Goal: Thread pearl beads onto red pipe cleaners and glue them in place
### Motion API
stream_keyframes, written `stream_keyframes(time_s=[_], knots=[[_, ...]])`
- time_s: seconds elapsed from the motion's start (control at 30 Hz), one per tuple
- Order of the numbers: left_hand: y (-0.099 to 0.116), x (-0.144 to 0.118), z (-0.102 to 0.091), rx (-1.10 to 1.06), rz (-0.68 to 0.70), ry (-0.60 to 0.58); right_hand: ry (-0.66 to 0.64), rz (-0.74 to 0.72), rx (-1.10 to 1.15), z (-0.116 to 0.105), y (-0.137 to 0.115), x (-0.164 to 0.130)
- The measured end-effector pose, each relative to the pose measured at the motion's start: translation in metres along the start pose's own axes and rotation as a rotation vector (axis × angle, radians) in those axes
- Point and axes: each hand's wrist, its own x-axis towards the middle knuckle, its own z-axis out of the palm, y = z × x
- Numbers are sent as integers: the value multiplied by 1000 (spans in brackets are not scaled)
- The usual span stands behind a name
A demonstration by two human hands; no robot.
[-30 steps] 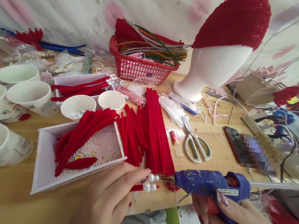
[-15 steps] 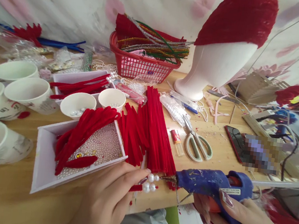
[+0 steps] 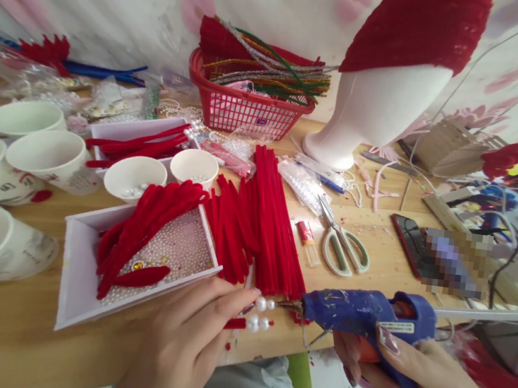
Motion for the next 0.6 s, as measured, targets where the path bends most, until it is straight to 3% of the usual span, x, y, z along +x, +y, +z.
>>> stream_keyframes(time_s=[0.1, 0.23, 0.4, 0.6], knots=[[0, -2, 0, -11, -16, -6, 23, -57, 51, 2, 0, -1], [-1, -4, 1, -27, -56, -43, 68, -25, 62, 1, -1, -2], [-1, -3, 2, -48, -90, -8, 50, -54, 89, 2, -4, 0], [0, -3, 0, -69, -97, -27, 60, 24, 32, 9, -16, 2]])
